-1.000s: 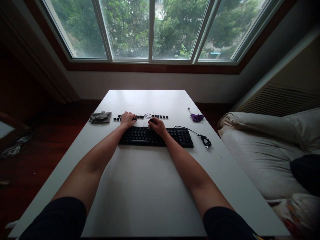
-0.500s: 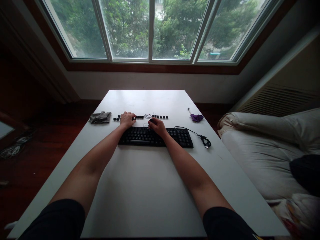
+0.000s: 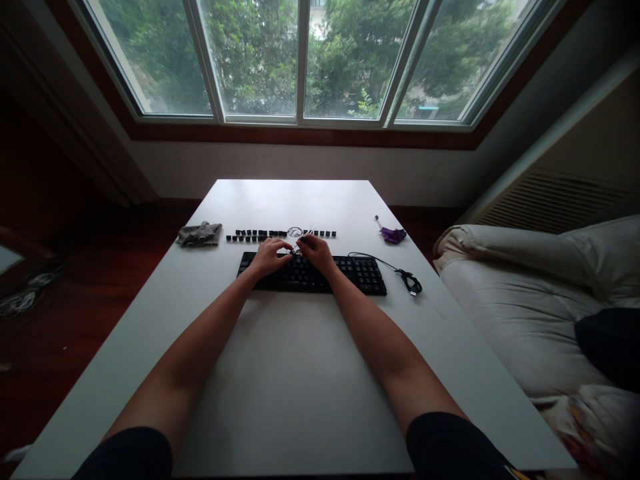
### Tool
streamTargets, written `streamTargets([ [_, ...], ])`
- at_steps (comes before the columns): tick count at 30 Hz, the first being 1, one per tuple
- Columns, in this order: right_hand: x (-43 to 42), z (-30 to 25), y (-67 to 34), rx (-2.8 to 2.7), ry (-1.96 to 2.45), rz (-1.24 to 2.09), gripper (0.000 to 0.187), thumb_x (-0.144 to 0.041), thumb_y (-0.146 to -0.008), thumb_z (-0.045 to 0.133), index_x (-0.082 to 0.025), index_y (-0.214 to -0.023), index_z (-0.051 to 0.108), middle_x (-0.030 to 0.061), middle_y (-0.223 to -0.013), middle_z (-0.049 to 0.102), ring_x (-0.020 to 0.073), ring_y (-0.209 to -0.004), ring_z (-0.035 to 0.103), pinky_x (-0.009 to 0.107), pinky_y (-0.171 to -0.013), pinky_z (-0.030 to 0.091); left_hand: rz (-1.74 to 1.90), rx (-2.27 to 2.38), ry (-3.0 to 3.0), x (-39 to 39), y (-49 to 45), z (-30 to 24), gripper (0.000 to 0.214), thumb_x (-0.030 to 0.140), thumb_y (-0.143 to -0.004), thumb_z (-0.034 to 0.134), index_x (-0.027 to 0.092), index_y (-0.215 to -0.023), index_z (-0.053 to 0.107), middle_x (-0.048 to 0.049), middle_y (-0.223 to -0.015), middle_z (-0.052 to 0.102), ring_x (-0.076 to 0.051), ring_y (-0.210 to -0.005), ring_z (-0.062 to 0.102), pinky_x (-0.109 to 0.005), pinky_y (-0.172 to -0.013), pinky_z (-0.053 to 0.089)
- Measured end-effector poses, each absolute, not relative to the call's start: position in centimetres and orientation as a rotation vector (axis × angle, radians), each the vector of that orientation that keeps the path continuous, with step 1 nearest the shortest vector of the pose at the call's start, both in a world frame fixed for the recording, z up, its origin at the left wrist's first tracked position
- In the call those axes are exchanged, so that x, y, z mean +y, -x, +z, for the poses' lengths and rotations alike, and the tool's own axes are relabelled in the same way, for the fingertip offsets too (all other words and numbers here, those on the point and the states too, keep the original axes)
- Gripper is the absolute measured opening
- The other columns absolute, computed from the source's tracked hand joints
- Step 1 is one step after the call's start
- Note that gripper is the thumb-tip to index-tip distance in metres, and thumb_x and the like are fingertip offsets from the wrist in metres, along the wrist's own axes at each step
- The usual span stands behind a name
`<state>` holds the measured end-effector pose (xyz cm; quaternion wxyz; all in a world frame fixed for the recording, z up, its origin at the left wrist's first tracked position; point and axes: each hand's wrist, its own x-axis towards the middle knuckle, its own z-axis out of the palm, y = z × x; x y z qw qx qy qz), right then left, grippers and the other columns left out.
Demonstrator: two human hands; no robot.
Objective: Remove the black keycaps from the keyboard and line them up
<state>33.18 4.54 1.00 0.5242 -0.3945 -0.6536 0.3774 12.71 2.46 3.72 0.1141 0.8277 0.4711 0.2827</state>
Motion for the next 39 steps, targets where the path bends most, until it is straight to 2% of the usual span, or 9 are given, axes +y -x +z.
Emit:
streamTargets([
  [14, 4.7, 0.6, -33.1, -1.618, 0.918, 0.948, 0.035, -0.054, -0.080, 0.071, -0.020, -0.089, 0.069, 0.0005, -0.069, 0.068, 0.0168, -0.060, 0.064, 0.029, -0.062, 0.056, 0.790, 1.451, -2.547, 1.6, -13.4, 3.3, 0.016, 0.032, -0.090, 0.063, 0.027, -0.102, 0.072, -0.0041, -0.107, 0.070, -0.026, -0.105, 0.058, -0.042, -0.093, 0.040],
  [21, 4.6, 0.6, -33.0, -1.629, 0.879, 1.010, 0.037, -0.054, -0.079, 0.072, -0.019, -0.090, 0.070, 0.0007, -0.071, 0.068, 0.0167, -0.060, 0.064, 0.029, -0.060, 0.055, 0.609, 1.494, -2.738, 1.2, -13.8, 3.5, 0.024, 0.033, -0.099, 0.047, 0.022, -0.109, 0.066, -0.0095, -0.108, 0.067, -0.028, -0.104, 0.055, -0.044, -0.093, 0.038],
  [26, 4.4, 1.0, -32.9, -1.659, 0.881, 1.012, 0.035, -0.053, -0.079, 0.071, -0.020, -0.088, 0.069, 0.0005, -0.069, 0.067, 0.0172, -0.060, 0.064, 0.030, -0.061, 0.056, 0.542, 1.506, -2.761, 0.8, -13.9, 3.7, 0.028, 0.031, -0.102, 0.039, 0.021, -0.106, 0.065, -0.0128, -0.106, 0.065, -0.029, -0.104, 0.054, -0.045, -0.092, 0.037],
  [35, 4.2, 1.5, -32.9, -1.609, 0.909, 1.050, 0.038, -0.057, -0.077, 0.072, -0.020, -0.085, 0.066, 0.0007, -0.067, 0.067, 0.0177, -0.060, 0.064, 0.031, -0.062, 0.056, 0.630, 1.565, -2.704, 0.6, -14.3, 3.9, 0.031, 0.030, -0.101, 0.041, 0.021, -0.092, 0.069, -0.0152, -0.100, 0.066, -0.031, -0.108, 0.053, -0.048, -0.094, 0.034],
  [39, 4.4, 1.3, -33.0, -1.581, 0.895, 1.085, 0.038, -0.058, -0.078, 0.071, -0.020, -0.084, 0.064, 0.0001, -0.066, 0.066, 0.0167, -0.058, 0.062, 0.031, -0.060, 0.056, 0.666, 1.544, -2.676, 0.6, -14.3, 4.0, 0.031, 0.033, -0.102, 0.040, 0.023, -0.102, 0.069, -0.0130, -0.105, 0.067, -0.030, -0.108, 0.054, -0.046, -0.094, 0.035],
])
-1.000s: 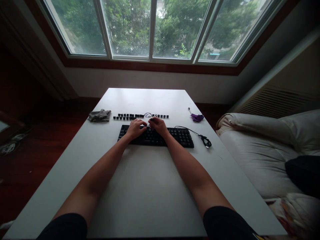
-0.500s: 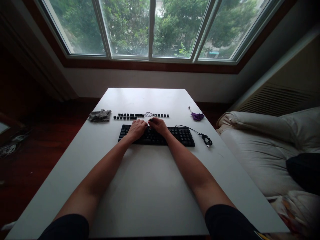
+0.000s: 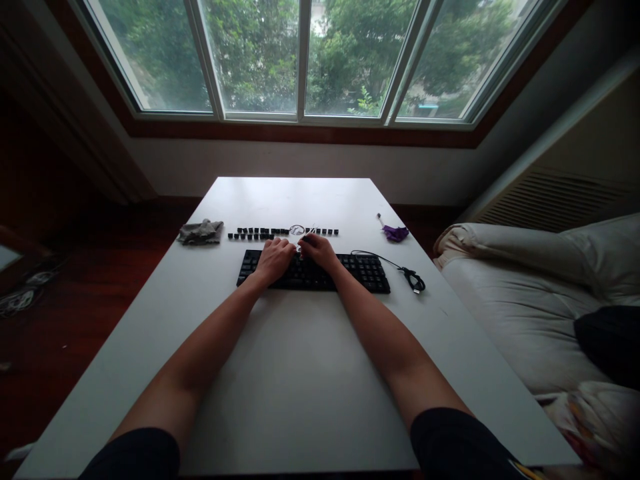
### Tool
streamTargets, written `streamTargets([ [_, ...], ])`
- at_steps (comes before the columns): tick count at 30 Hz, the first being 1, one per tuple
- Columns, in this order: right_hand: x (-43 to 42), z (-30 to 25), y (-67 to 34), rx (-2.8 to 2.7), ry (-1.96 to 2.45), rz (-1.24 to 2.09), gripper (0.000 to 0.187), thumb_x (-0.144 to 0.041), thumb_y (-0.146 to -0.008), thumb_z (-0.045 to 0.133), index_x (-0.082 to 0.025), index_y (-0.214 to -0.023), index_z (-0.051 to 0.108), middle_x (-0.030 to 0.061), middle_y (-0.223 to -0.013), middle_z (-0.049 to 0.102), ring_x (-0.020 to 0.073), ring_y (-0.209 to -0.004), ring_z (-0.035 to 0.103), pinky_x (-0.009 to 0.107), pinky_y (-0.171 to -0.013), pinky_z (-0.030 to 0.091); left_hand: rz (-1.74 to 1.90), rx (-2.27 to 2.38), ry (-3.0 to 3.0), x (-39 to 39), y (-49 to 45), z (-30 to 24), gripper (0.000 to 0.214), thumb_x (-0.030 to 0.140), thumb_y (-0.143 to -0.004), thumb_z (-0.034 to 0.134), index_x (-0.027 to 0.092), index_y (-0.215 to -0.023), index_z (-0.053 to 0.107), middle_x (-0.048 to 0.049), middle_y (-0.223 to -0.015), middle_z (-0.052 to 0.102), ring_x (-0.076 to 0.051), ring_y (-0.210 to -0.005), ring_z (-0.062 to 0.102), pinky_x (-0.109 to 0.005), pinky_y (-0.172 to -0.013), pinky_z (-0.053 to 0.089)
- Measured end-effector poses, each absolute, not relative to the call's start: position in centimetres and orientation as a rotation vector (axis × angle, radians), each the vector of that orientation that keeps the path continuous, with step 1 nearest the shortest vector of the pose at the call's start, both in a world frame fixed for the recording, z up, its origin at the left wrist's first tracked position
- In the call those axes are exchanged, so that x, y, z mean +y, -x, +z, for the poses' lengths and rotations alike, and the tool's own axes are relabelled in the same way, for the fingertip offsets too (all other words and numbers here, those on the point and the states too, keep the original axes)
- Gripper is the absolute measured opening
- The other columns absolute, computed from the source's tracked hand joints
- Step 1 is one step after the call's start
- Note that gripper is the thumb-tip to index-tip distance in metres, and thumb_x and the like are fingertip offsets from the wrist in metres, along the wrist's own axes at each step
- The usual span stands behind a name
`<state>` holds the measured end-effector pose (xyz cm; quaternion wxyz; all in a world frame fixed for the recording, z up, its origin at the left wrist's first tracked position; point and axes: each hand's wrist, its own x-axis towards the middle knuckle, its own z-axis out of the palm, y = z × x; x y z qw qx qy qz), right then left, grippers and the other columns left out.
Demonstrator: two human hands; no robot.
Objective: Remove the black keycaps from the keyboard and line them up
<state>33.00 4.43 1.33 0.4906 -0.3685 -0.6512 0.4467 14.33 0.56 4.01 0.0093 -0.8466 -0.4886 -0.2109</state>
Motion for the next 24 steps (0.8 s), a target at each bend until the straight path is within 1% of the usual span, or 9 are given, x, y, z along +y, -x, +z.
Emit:
streamTargets([
  [3, 4.47, 1.42, -33.16, -1.582, 0.870, 1.093, 0.038, -0.057, -0.078, 0.071, -0.020, -0.083, 0.063, 0.0001, -0.066, 0.066, 0.0166, -0.058, 0.062, 0.030, -0.060, 0.055, -0.753, -1.542, 2.675, 0.66, -14.39, 4.02, 0.029, 0.032, -0.102, 0.041, 0.025, -0.115, 0.066, -0.0096, -0.110, 0.069, -0.027, -0.108, 0.057, -0.043, -0.094, 0.037],
  [5, 4.42, 1.59, -33.24, -1.581, 0.865, 1.100, 0.038, -0.057, -0.077, 0.073, -0.020, -0.083, 0.062, 0.0001, -0.065, 0.065, 0.0168, -0.058, 0.062, 0.030, -0.059, 0.054, -0.816, -1.566, 2.708, 0.80, -14.38, 4.00, 0.027, 0.032, -0.102, 0.043, 0.025, -0.113, 0.067, -0.0081, -0.109, 0.070, -0.026, -0.105, 0.059, -0.041, -0.092, 0.038],
  [8, 4.28, 1.89, -33.30, -1.560, 0.857, 1.135, 0.040, -0.058, -0.075, 0.074, -0.020, -0.084, 0.062, 0.0000, -0.066, 0.065, 0.0172, -0.058, 0.062, 0.031, -0.059, 0.055, -0.878, -1.611, 2.757, 0.98, -14.25, 4.04, 0.023, 0.035, -0.098, 0.050, 0.025, -0.108, 0.069, -0.0057, -0.102, 0.072, -0.024, -0.099, 0.062, -0.039, -0.089, 0.040],
  [13, 4.17, 2.05, -33.31, -1.562, 0.833, 1.146, 0.039, -0.056, -0.076, 0.074, -0.020, -0.083, 0.062, 0.0006, -0.066, 0.066, 0.0172, -0.059, 0.063, 0.030, -0.060, 0.054, -0.940, -1.638, 2.799, 0.88, -14.08, 4.40, 0.022, 0.035, -0.092, 0.059, 0.027, -0.110, 0.069, -0.0022, -0.093, 0.073, -0.022, -0.087, 0.065, -0.038, -0.088, 0.042],
  [17, 4.30, 1.83, -33.28, -1.570, 0.842, 1.154, 0.041, -0.059, -0.076, 0.073, -0.020, -0.082, 0.062, 0.0009, -0.066, 0.066, 0.0169, -0.060, 0.063, 0.030, -0.060, 0.054, -0.881, -1.669, 2.755, 0.60, -14.30, 4.56, 0.022, 0.035, -0.094, 0.056, 0.027, -0.108, 0.070, -0.0034, -0.092, 0.074, -0.024, -0.092, 0.065, -0.040, -0.089, 0.040],
  [21, 4.38, 1.76, -33.32, -1.564, 0.834, 1.160, 0.042, -0.060, -0.074, 0.074, -0.020, -0.081, 0.062, 0.0008, -0.066, 0.066, 0.0168, -0.060, 0.063, 0.030, -0.060, 0.054, -0.831, -1.653, 2.742, 0.52, -14.44, 4.45, 0.025, 0.038, -0.098, 0.050, 0.027, -0.108, 0.069, -0.0053, -0.099, 0.074, -0.025, -0.098, 0.065, -0.040, -0.090, 0.039],
  [24, 4.33, 1.89, -33.38, -1.577, 0.818, 1.169, 0.041, -0.058, -0.075, 0.075, -0.019, -0.082, 0.062, 0.0009, -0.066, 0.066, 0.0171, -0.060, 0.063, 0.030, -0.061, 0.054, -0.769, -1.646, 2.750, 0.68, -14.37, 4.28, 0.029, 0.040, -0.100, 0.045, 0.026, -0.104, 0.070, -0.0063, -0.097, 0.074, -0.025, -0.096, 0.065, -0.039, -0.088, 0.038],
])
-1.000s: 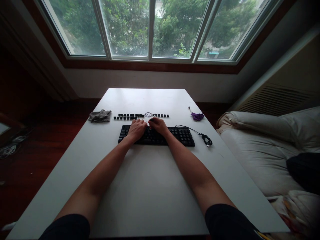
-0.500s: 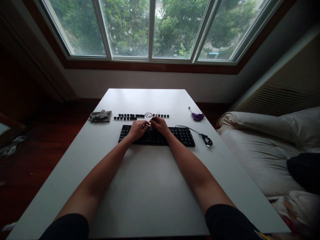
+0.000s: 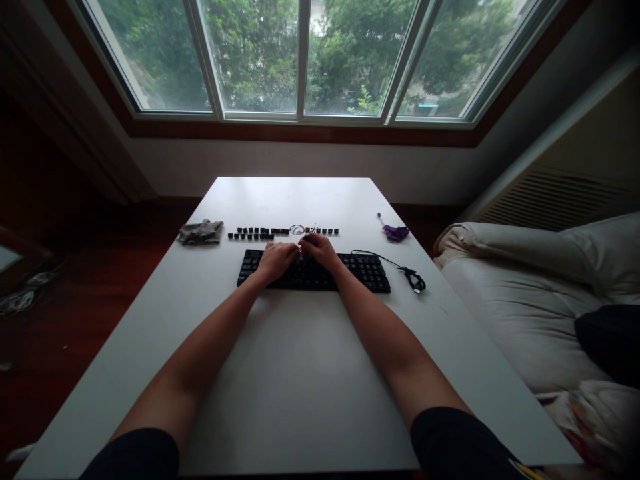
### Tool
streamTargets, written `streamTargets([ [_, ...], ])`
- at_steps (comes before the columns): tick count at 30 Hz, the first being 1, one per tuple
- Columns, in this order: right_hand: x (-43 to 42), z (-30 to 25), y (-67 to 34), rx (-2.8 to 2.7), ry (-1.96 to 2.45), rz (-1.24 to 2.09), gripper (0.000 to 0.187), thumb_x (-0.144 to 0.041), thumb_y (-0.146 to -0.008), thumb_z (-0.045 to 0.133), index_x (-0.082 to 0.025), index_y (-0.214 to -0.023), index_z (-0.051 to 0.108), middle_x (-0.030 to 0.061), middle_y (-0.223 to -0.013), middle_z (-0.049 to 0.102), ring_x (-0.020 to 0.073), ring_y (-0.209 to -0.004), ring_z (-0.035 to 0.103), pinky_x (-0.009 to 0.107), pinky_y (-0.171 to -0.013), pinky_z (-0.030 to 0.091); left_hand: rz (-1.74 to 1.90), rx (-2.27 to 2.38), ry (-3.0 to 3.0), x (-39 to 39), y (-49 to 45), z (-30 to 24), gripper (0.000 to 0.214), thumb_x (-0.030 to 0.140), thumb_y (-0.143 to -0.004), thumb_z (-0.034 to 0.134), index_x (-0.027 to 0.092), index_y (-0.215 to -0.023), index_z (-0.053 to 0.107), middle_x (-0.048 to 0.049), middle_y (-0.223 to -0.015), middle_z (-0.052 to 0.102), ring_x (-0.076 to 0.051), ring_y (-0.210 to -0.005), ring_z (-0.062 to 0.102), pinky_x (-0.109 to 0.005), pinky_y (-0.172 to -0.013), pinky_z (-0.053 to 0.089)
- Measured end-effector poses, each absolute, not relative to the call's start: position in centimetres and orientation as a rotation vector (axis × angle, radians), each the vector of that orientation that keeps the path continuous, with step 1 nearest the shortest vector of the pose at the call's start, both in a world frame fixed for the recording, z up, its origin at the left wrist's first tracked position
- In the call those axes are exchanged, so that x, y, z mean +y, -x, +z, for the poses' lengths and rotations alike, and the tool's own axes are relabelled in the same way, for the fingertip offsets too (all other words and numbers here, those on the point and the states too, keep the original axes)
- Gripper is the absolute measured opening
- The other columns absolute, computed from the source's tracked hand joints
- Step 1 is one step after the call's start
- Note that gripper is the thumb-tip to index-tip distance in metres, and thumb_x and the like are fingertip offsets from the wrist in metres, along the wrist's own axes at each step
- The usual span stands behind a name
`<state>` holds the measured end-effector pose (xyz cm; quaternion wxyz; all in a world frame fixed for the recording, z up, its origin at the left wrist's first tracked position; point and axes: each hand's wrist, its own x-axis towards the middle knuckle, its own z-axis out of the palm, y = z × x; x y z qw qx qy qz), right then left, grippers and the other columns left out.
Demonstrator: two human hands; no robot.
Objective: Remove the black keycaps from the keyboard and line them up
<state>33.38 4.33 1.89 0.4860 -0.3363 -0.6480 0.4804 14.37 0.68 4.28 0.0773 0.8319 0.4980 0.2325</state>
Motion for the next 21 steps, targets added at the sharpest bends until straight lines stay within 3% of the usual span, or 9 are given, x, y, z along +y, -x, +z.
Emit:
streamTargets([
  [6, 4.3, 2.0, -33.3, -1.589, 0.835, 1.153, 0.040, -0.058, -0.078, 0.072, -0.020, -0.083, 0.063, 0.0007, -0.066, 0.066, 0.0168, -0.059, 0.062, 0.031, -0.061, 0.053, 0.695, 1.511, -2.503, 0.9, -14.1, 4.3, 0.033, 0.045, -0.100, 0.045, 0.025, -0.098, 0.070, -0.0067, -0.091, 0.074, -0.026, -0.093, 0.064, -0.041, -0.088, 0.038],
  [10, 4.3, 2.0, -33.3, -1.589, 0.812, 1.140, 0.038, -0.055, -0.079, 0.072, -0.019, -0.083, 0.062, 0.0001, -0.066, 0.066, 0.0159, -0.059, 0.062, 0.030, -0.060, 0.052, 0.648, 1.462, -2.517, 0.9, -13.8, 4.6, 0.030, 0.050, -0.093, 0.056, 0.026, -0.102, 0.071, -0.0052, -0.088, 0.073, -0.026, -0.092, 0.064, -0.041, -0.089, 0.039],
  [14, 4.2, 2.1, -33.5, -1.588, 0.803, 1.132, 0.037, -0.055, -0.081, 0.071, -0.019, -0.083, 0.062, 0.0000, -0.066, 0.066, 0.0154, -0.059, 0.062, 0.029, -0.061, 0.052, 0.604, 1.395, -2.554, 1.1, -13.4, 4.7, 0.025, 0.044, -0.087, 0.064, 0.026, -0.103, 0.072, -0.0042, -0.090, 0.074, -0.026, -0.092, 0.065, -0.040, -0.088, 0.040],
  [21, 4.3, 2.2, -33.7, -1.481, 0.806, 1.185, 0.041, -0.059, -0.081, 0.070, -0.019, -0.085, 0.061, -0.0003, -0.063, 0.066, 0.0156, -0.056, 0.063, 0.029, -0.057, 0.052, 0.577, 1.367, -2.587, 1.3, -12.9, 4.7, 0.023, 0.040, -0.092, 0.058, 0.025, -0.102, 0.072, -0.0059, -0.097, 0.074, -0.027, -0.097, 0.064, -0.041, -0.088, 0.040],
])
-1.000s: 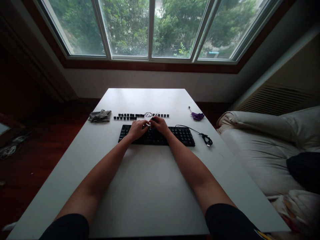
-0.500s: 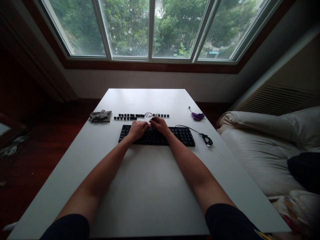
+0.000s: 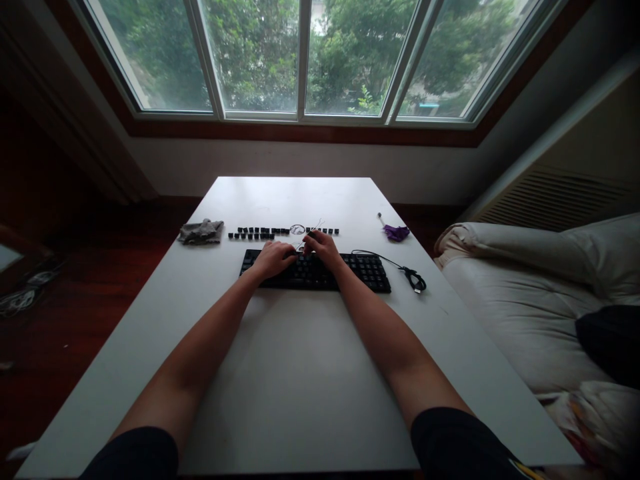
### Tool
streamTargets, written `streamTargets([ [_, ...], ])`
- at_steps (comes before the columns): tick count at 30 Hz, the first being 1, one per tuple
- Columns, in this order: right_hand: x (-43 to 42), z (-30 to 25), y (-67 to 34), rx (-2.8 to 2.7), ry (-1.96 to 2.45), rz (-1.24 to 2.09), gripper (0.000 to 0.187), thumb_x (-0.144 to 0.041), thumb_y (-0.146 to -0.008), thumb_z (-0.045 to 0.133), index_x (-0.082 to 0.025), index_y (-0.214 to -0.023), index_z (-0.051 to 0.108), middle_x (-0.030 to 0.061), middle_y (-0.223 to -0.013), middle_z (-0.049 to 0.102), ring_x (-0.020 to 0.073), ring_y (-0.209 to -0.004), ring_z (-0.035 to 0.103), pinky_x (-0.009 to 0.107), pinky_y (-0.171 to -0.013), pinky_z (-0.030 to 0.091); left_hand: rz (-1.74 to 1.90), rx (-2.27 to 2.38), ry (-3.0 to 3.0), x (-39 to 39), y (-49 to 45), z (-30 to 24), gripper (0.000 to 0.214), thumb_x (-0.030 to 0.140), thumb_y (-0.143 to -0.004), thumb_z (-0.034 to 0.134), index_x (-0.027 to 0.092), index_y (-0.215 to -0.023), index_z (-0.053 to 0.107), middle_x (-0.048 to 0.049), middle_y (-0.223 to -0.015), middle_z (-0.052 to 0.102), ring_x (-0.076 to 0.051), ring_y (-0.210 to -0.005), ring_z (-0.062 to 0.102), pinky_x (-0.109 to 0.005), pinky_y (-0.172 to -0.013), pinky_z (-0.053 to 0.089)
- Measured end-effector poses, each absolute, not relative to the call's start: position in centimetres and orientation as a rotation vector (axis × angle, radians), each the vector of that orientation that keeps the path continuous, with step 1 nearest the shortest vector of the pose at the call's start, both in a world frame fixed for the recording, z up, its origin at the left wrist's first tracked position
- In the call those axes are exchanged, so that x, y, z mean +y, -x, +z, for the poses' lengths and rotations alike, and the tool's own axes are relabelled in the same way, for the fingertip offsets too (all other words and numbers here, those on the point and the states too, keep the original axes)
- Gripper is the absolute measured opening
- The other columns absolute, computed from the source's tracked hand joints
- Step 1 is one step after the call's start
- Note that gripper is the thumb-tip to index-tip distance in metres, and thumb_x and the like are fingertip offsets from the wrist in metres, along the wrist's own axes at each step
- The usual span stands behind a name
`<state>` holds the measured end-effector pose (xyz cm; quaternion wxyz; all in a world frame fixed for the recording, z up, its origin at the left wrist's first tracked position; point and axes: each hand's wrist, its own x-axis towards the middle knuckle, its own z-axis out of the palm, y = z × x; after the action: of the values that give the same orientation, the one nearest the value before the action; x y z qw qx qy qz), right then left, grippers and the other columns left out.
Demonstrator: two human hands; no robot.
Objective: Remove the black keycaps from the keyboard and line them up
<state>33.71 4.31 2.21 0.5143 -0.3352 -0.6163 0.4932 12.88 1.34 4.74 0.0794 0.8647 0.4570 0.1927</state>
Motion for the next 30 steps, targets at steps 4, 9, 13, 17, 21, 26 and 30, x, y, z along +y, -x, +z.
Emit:
streamTargets([
  [4, 4.3, 2.2, -33.6, -1.397, 0.821, 1.178, 0.042, -0.060, -0.079, 0.071, -0.019, -0.085, 0.061, -0.0008, -0.064, 0.065, 0.0155, -0.057, 0.063, 0.029, -0.057, 0.052, 0.560, 1.398, -2.592, 1.5, -12.8, 4.6, 0.032, 0.046, -0.097, 0.050, 0.024, -0.092, 0.072, -0.0067, -0.093, 0.073, -0.026, -0.095, 0.063, -0.040, -0.088, 0.039],
  [9, 4.4, 2.3, -33.4, -1.280, 0.876, 1.096, 0.044, -0.063, -0.079, 0.069, -0.020, -0.082, 0.061, -0.0016, -0.060, 0.061, 0.0132, -0.052, 0.058, 0.027, -0.055, 0.051, 0.616, 1.489, -2.587, 1.5, -12.9, 4.5, 0.039, 0.045, -0.101, 0.041, 0.022, -0.089, 0.070, -0.0093, -0.095, 0.069, -0.027, -0.097, 0.058, -0.041, -0.087, 0.038],
  [13, 4.5, 2.3, -33.4, -1.266, 0.887, 1.080, 0.043, -0.062, -0.077, 0.070, -0.020, -0.080, 0.060, -0.0027, -0.057, 0.059, 0.0123, -0.050, 0.056, 0.026, -0.053, 0.049, 0.559, 1.528, -2.683, 1.1, -12.8, 4.7, 0.039, 0.042, -0.101, 0.040, 0.021, -0.085, 0.069, -0.0103, -0.098, 0.066, -0.027, -0.100, 0.055, -0.043, -0.089, 0.036],
  [17, 4.6, 2.2, -33.5, -1.265, 0.863, 1.089, 0.041, -0.060, -0.078, 0.071, -0.020, -0.079, 0.061, -0.0025, -0.057, 0.060, 0.0122, -0.050, 0.056, 0.026, -0.052, 0.049, 0.417, 1.611, -2.710, 1.0, -12.4, 4.8, 0.045, 0.039, -0.100, 0.038, 0.021, -0.076, 0.071, -0.0099, -0.096, 0.066, -0.026, -0.097, 0.053, -0.042, -0.086, 0.036],
  [21, 4.6, 2.1, -33.5, -1.270, 0.868, 1.084, 0.039, -0.058, -0.079, 0.070, -0.020, -0.079, 0.063, -0.0023, -0.057, 0.061, 0.0121, -0.050, 0.057, 0.026, -0.053, 0.049, 0.382, 1.700, -2.680, 1.2, -12.3, 4.7, 0.048, 0.042, -0.099, 0.039, 0.021, -0.073, 0.074, -0.0108, -0.093, 0.066, -0.027, -0.096, 0.053, -0.043, -0.086, 0.036],
  [26, 4.5, 2.1, -33.5, -1.270, 0.842, 1.091, 0.037, -0.056, -0.079, 0.071, -0.019, -0.078, 0.063, -0.0021, -0.057, 0.061, 0.0124, -0.050, 0.057, 0.026, -0.053, 0.048, 0.396, 1.732, -2.698, 1.2, -12.2, 4.4, 0.052, 0.049, -0.100, 0.038, 0.021, -0.076, 0.076, -0.0122, -0.096, 0.066, -0.029, -0.101, 0.053, -0.046, -0.090, 0.035],
  [30, 4.5, 2.2, -33.5, -1.271, 0.843, 1.103, 0.037, -0.055, -0.079, 0.072, -0.019, -0.079, 0.063, -0.0021, -0.058, 0.061, 0.0124, -0.050, 0.058, 0.026, -0.053, 0.049, 0.437, 1.788, -2.651, 1.6, -11.6, 4.3, 0.050, 0.051, -0.099, 0.041, 0.021, -0.078, 0.074, -0.0125, -0.095, 0.066, -0.030, -0.101, 0.054, -0.046, -0.090, 0.036],
])
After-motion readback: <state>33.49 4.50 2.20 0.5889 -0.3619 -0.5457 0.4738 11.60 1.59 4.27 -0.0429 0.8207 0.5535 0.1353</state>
